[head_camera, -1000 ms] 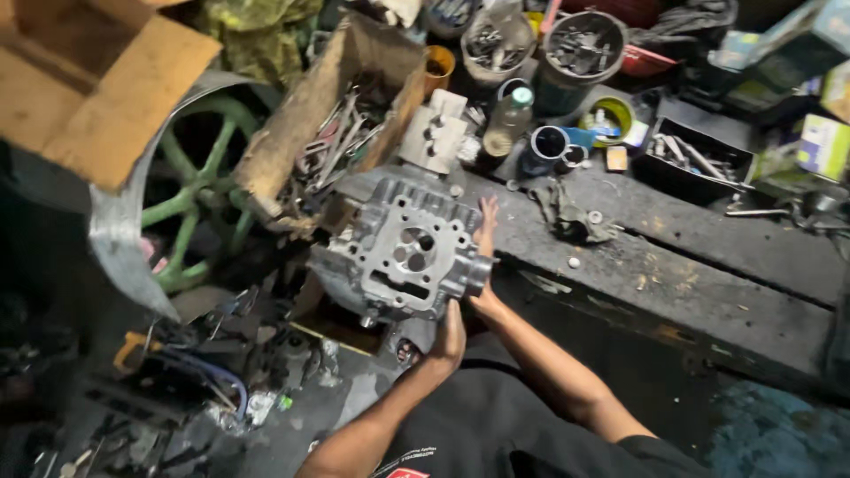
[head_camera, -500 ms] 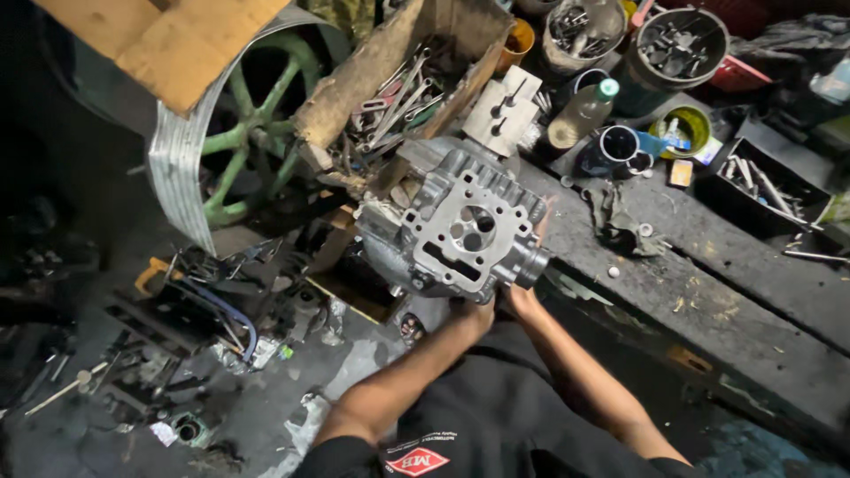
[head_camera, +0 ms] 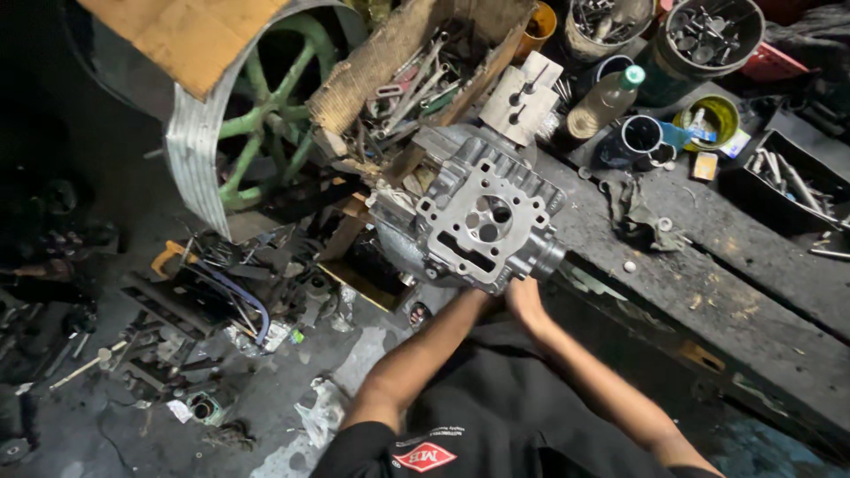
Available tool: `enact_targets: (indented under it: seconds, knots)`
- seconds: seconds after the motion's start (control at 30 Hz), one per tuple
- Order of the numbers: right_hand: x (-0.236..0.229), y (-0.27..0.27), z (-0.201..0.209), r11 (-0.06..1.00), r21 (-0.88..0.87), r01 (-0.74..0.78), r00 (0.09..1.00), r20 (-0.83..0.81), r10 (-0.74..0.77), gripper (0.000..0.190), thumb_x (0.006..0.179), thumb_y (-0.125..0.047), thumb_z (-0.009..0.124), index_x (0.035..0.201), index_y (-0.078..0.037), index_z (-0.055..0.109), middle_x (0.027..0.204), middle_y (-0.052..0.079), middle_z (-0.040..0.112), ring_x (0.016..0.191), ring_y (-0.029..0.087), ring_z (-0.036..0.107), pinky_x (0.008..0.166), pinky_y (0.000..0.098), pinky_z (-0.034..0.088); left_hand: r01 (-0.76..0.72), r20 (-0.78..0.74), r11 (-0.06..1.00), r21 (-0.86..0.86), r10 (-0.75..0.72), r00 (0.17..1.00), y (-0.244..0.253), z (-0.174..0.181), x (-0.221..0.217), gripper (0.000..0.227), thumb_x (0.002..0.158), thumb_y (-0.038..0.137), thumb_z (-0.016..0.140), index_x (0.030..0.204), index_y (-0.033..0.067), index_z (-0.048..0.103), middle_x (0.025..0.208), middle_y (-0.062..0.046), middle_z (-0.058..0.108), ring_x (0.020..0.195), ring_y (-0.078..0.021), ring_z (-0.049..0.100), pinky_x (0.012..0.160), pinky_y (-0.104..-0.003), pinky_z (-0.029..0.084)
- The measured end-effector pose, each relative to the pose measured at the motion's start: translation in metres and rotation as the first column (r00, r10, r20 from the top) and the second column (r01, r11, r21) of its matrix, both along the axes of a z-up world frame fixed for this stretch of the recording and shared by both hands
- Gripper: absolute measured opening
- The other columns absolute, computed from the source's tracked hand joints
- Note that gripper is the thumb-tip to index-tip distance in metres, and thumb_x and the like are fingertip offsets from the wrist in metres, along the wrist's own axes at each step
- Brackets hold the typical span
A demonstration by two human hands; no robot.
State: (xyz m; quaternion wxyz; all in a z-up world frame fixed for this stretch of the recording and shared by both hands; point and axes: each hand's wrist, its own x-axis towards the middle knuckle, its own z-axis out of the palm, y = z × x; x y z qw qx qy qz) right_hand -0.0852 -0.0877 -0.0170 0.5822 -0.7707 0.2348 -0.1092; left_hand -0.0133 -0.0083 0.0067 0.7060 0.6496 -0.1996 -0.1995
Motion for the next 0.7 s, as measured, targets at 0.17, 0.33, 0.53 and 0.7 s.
enact_targets:
  seconds: [0.17,0.33,0.53,0.7]
  knots:
    - [0.0,-0.009,-0.007,0.967,0.248,-0.051,0.987,-0.136,0.087,0.041,0.108,-0.021,0.042,0.142,-0.001,0.051,0.143,0.015,0.056,0.134,0.026,0.05,0.111,0.0419,0.042,0.008,-0.034,0.998,0.066,-0.006,0.999,0.008,-0.053,-0.027,0.041,0.109,0.016,0.045,0.146,-0.0028,0.047,0.149,-0.023,0.048,0.138,-0.0351,0.041,0.116,-0.047,0.035]
    - [0.04,-0.034,0.003,0.972,0.212,-0.103,0.995,0.013,0.103,0.039,0.109,-0.019,0.041,0.139,0.0,0.055,0.139,0.014,0.061,0.13,0.025,0.056,0.109,0.0414,0.046,-0.023,0.015,0.994,0.104,0.022,1.0,0.026,-0.085,-0.072,0.041,0.109,0.016,0.045,0.146,-0.0029,0.047,0.149,-0.022,0.048,0.138,-0.0348,0.041,0.116,-0.048,0.034]
    - [0.0,0.008,0.007,0.992,0.085,0.096,0.995,0.015,-0.098,0.038,0.111,-0.018,0.038,0.137,0.0,0.059,0.136,0.013,0.067,0.128,0.024,0.061,0.107,0.0413,0.05,0.033,-0.048,0.996,0.082,-0.029,0.998,-0.003,-0.065,-0.003,0.041,0.109,0.015,0.045,0.146,-0.003,0.047,0.149,-0.022,0.048,0.138,-0.0345,0.041,0.116,-0.048,0.034]
    - [0.004,-0.02,0.001,0.886,0.461,0.045,0.973,-0.22,0.065,0.04,0.105,-0.018,0.046,0.142,-0.004,0.054,0.134,0.016,0.062,0.117,0.028,0.058,0.095,0.0437,0.051,-0.005,0.131,0.998,0.061,-0.003,0.991,0.034,-0.007,-0.053,0.04,0.109,0.014,0.044,0.146,-0.0031,0.047,0.149,-0.022,0.048,0.138,-0.0343,0.041,0.117,-0.048,0.034]
